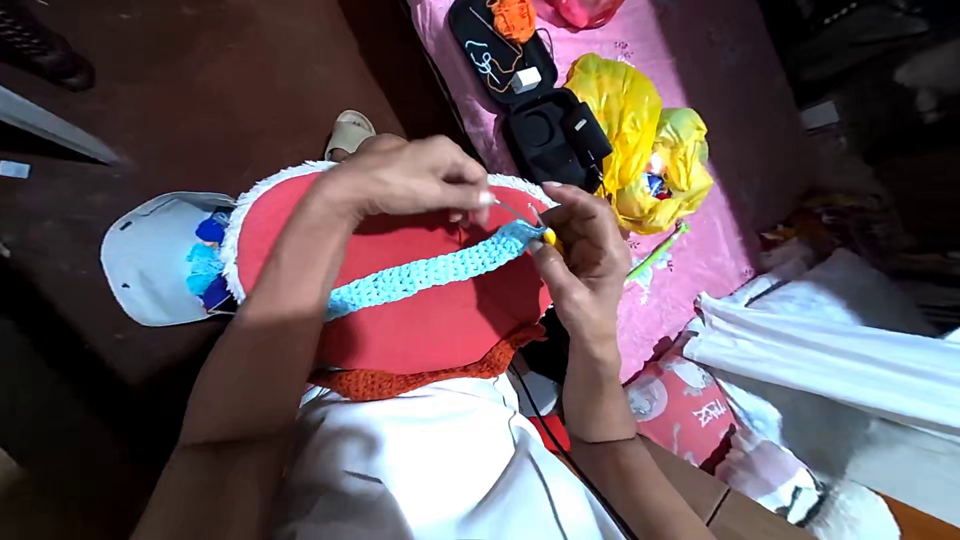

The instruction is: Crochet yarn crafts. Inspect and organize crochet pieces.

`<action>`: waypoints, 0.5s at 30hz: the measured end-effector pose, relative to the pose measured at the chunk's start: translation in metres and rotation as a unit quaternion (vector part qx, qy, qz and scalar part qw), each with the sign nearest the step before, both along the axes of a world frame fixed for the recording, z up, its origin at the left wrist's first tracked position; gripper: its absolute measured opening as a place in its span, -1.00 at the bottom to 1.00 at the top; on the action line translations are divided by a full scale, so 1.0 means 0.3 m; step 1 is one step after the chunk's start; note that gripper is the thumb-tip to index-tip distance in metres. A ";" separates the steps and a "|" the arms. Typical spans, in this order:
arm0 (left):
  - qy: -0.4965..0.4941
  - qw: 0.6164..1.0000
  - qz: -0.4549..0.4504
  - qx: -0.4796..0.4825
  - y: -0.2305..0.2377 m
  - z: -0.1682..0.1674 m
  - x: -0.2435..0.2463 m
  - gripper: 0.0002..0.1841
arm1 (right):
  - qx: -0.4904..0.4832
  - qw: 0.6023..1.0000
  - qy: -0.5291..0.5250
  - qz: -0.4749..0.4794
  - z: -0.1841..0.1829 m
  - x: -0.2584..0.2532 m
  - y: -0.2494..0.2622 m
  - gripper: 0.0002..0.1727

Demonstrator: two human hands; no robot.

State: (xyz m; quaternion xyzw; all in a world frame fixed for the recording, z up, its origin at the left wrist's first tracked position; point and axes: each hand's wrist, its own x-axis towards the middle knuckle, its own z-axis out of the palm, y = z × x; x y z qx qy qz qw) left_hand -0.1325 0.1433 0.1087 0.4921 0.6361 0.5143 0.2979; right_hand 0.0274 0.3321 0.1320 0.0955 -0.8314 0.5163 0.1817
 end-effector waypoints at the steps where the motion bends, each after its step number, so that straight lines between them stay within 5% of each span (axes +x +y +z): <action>1: -0.061 0.998 0.009 0.015 -0.020 0.010 -0.007 -0.66 | 0.035 0.999 0.013 -0.008 -0.015 -0.002 0.002 -0.50; 4: -0.180 0.981 0.046 0.057 -0.032 0.027 0.007 -0.60 | 0.144 0.988 0.032 -0.053 -0.045 -0.016 -0.020 -0.57; 8: -0.181 0.970 0.098 0.127 0.002 0.037 0.065 -0.72 | 0.193 0.977 -0.009 -0.095 -0.052 -0.038 -0.046 -0.57; 15: -0.129 0.962 0.082 0.226 -0.005 0.033 0.098 -0.83 | -0.039 0.991 -0.118 -0.049 -0.045 -0.051 -0.024 -0.59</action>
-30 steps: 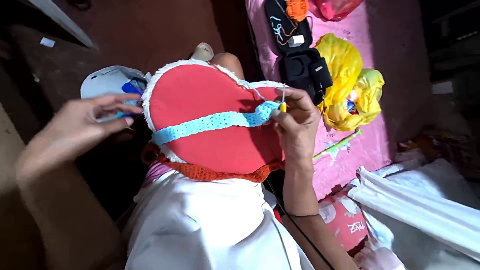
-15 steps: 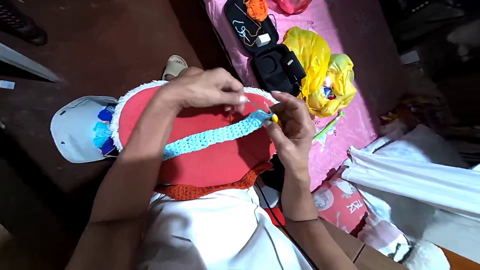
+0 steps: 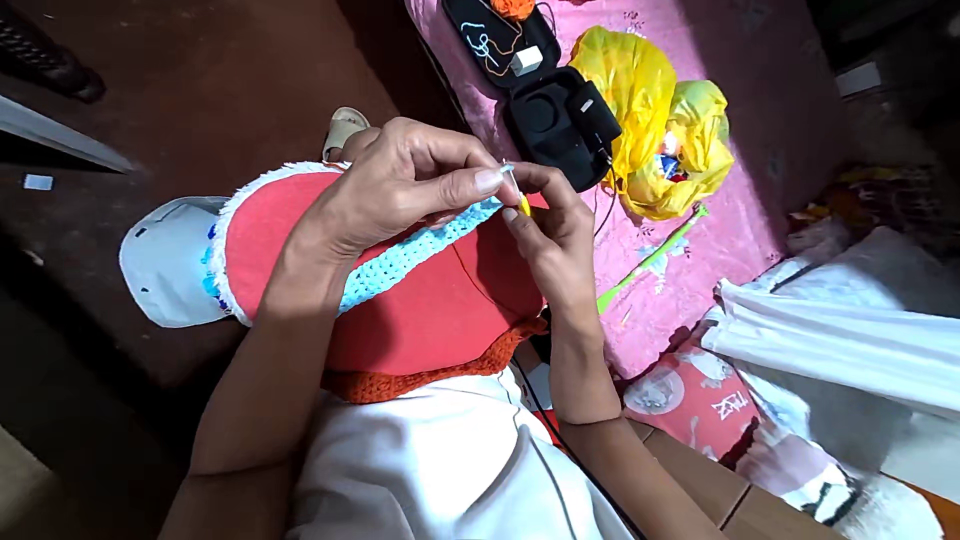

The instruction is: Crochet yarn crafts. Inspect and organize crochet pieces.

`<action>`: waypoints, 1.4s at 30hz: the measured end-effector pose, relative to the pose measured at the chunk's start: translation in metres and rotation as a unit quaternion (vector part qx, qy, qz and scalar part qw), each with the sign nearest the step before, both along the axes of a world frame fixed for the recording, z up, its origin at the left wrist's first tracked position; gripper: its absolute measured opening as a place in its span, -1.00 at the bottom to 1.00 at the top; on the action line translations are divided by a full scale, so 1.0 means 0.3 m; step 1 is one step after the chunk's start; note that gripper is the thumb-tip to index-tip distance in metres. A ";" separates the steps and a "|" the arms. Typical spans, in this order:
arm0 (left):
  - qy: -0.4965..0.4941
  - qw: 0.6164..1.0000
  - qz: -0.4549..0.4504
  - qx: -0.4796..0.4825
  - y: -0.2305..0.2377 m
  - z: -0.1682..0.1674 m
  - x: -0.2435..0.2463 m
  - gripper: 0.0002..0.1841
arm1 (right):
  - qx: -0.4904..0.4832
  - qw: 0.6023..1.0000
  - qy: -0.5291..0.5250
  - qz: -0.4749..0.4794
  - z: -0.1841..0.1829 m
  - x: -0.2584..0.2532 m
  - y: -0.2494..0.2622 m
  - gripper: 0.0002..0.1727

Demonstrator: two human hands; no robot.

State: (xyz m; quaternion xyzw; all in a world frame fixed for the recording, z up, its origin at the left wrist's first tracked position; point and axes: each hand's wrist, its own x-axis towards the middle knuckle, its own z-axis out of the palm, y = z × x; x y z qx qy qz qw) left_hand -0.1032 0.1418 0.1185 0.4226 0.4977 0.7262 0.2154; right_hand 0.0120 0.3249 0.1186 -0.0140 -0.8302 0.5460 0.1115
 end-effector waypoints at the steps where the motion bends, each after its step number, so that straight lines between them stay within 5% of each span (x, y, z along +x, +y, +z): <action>1: -0.006 1.000 0.007 0.003 -0.003 -0.001 0.002 -0.83 | -0.048 0.999 -0.005 0.009 -0.002 0.001 -0.001 -0.54; 8: -0.094 0.995 0.033 0.026 -0.006 -0.018 -0.004 -0.71 | -0.346 0.935 0.012 0.077 -0.028 -0.019 0.010 -0.42; 16: -0.368 0.929 0.044 0.007 -0.003 -0.053 -0.008 -0.51 | -0.436 0.892 0.036 0.112 -0.076 -0.063 0.028 -0.50; 21: -0.256 0.963 0.056 0.058 -0.004 -0.051 0.000 -0.63 | -0.412 0.907 0.025 0.081 -0.076 -0.066 0.016 -0.59; 25: -0.086 0.991 0.089 -0.058 0.051 -0.033 0.022 0.23 | -0.388 0.919 0.037 0.054 -0.061 -0.068 0.007 -0.64; 27: -0.045 0.985 0.137 -0.094 0.073 -0.037 0.045 0.39 | -0.354 0.934 0.037 0.043 -0.050 -0.053 -0.002 -0.60; 33: -0.092 0.955 0.242 -0.143 0.106 -0.017 0.110 0.15 | -0.328 0.945 0.002 0.003 -0.077 -0.054 0.007 -0.51; 42: -0.283 0.947 0.132 -0.080 0.072 -0.064 0.125 -0.10 | -0.339 0.933 -0.038 0.111 -0.070 -0.049 0.066 -0.69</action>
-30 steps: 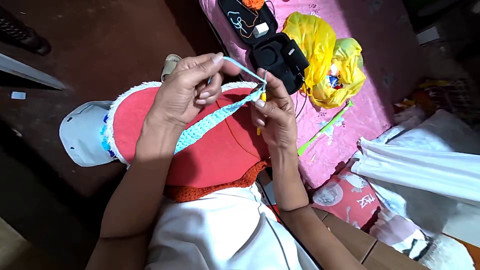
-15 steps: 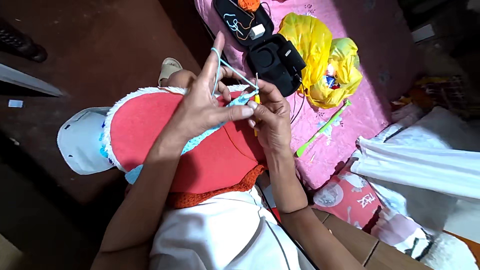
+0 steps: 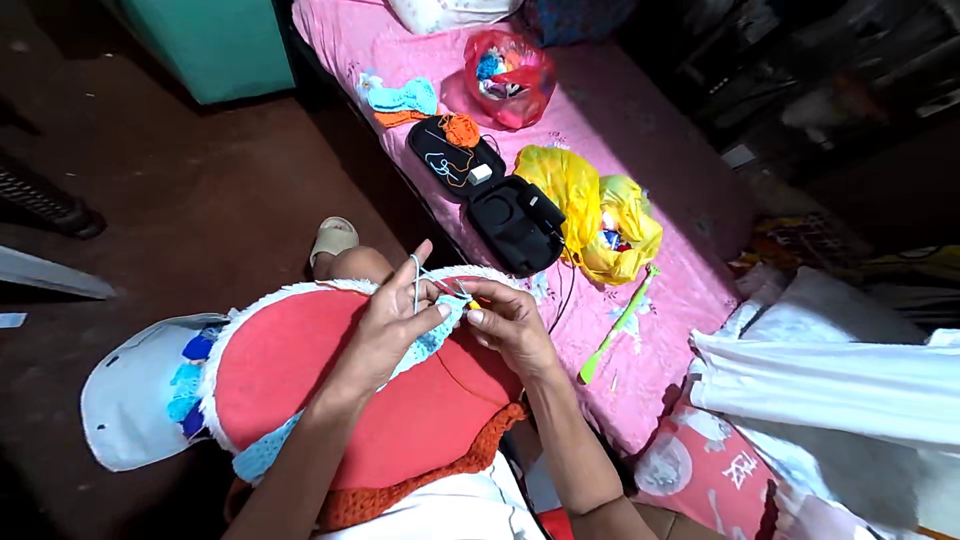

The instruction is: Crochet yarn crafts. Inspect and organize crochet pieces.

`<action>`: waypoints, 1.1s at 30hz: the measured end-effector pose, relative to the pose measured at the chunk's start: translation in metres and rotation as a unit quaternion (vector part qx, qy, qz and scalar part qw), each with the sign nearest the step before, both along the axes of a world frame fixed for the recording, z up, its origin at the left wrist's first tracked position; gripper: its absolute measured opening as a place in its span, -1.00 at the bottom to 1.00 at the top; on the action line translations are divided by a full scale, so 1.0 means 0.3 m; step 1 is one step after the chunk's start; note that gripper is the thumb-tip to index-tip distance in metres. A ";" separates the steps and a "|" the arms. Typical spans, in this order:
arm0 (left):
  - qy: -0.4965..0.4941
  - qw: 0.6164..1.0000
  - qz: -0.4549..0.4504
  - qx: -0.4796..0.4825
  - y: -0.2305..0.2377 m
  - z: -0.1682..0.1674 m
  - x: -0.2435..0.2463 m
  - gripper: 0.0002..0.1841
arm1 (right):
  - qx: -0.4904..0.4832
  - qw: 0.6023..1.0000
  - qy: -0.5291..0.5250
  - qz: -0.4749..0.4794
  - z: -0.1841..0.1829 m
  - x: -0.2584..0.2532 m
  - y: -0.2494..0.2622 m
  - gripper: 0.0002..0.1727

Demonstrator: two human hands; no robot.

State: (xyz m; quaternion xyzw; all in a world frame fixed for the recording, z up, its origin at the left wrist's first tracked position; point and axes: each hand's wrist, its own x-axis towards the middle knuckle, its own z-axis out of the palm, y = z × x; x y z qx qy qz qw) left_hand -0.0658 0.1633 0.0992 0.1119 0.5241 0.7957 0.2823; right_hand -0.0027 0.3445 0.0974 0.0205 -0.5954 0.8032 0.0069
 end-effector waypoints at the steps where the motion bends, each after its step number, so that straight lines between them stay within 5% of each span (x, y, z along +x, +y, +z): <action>1: -0.005 1.000 -0.002 0.004 -0.004 -0.002 0.005 -0.12 | 0.017 1.000 0.007 0.008 -0.001 0.003 0.005 -0.69; 9: -0.005 0.999 0.048 0.003 -0.018 0.003 0.024 -0.09 | 0.211 0.975 0.066 -0.003 0.022 0.003 0.012 -0.70; 17: 0.002 0.996 0.090 -0.022 -0.019 -0.001 0.044 -0.15 | 0.071 0.997 -0.011 0.019 0.012 -0.004 -0.006 -0.73; 33: 0.055 0.986 0.158 -0.021 0.010 -0.025 0.083 -0.20 | 0.158 0.984 -0.047 -0.070 0.035 0.002 -0.066 -0.87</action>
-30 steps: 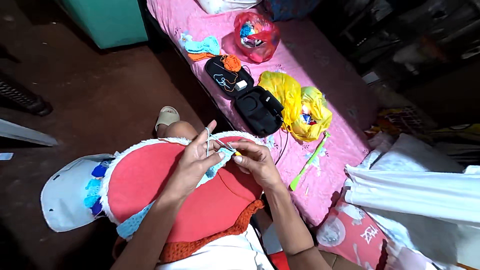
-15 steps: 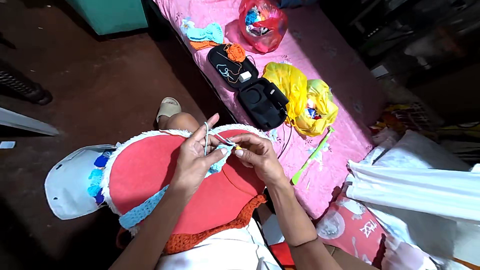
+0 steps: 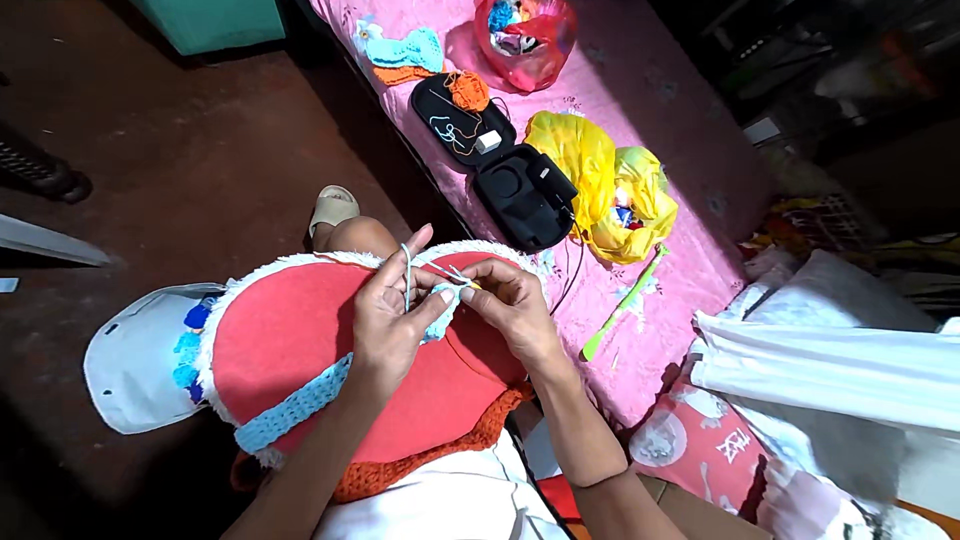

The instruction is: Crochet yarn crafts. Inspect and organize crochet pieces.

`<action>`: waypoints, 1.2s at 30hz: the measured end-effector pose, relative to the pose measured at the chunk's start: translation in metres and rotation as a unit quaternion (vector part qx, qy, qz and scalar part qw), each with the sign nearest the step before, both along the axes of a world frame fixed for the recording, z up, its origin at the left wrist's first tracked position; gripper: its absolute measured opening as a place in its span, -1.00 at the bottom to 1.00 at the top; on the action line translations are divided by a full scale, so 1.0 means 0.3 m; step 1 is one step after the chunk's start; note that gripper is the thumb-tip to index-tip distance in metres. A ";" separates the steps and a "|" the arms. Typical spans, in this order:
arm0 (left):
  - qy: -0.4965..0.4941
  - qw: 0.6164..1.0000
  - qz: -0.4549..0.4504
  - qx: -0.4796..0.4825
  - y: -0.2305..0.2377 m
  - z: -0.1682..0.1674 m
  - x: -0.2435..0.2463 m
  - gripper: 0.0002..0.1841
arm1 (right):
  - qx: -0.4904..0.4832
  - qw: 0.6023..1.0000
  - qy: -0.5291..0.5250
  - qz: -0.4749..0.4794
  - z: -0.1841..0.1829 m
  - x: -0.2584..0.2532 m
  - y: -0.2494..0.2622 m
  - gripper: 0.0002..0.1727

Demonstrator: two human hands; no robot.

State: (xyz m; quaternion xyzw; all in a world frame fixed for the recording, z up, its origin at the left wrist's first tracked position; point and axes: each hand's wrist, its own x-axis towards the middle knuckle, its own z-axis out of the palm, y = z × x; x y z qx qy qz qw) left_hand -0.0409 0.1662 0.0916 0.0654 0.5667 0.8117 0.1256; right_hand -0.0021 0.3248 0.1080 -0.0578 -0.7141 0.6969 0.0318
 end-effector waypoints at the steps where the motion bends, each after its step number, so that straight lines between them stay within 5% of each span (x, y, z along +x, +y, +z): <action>1: 0.007 1.000 0.004 -0.003 0.000 -0.002 0.002 -0.20 | 0.019 1.000 -0.006 0.002 0.004 -0.002 -0.001 -0.88; 9: 0.011 1.000 0.009 -0.010 -0.009 -0.013 0.005 -0.22 | 0.123 0.992 -0.027 0.018 0.019 -0.013 0.003 -0.96; 16: -0.093 0.994 -0.027 0.042 -0.024 0.007 -0.017 -0.30 | -0.066 0.994 -0.002 0.085 -0.031 -0.032 0.046 -0.86; 20: -0.096 0.994 -0.037 0.026 -0.027 0.006 -0.021 -0.33 | -0.059 0.989 0.029 0.131 -0.026 -0.032 0.077 -0.64; 25: -0.107 0.993 -0.042 0.025 -0.033 0.007 -0.027 -0.31 | 0.103 0.973 0.103 0.179 -0.015 -0.043 0.142 -0.72; 36: -0.051 0.998 -0.019 -0.020 -0.021 0.000 -0.020 -0.30 | 0.458 0.840 0.224 0.184 0.049 -0.024 0.170 -0.57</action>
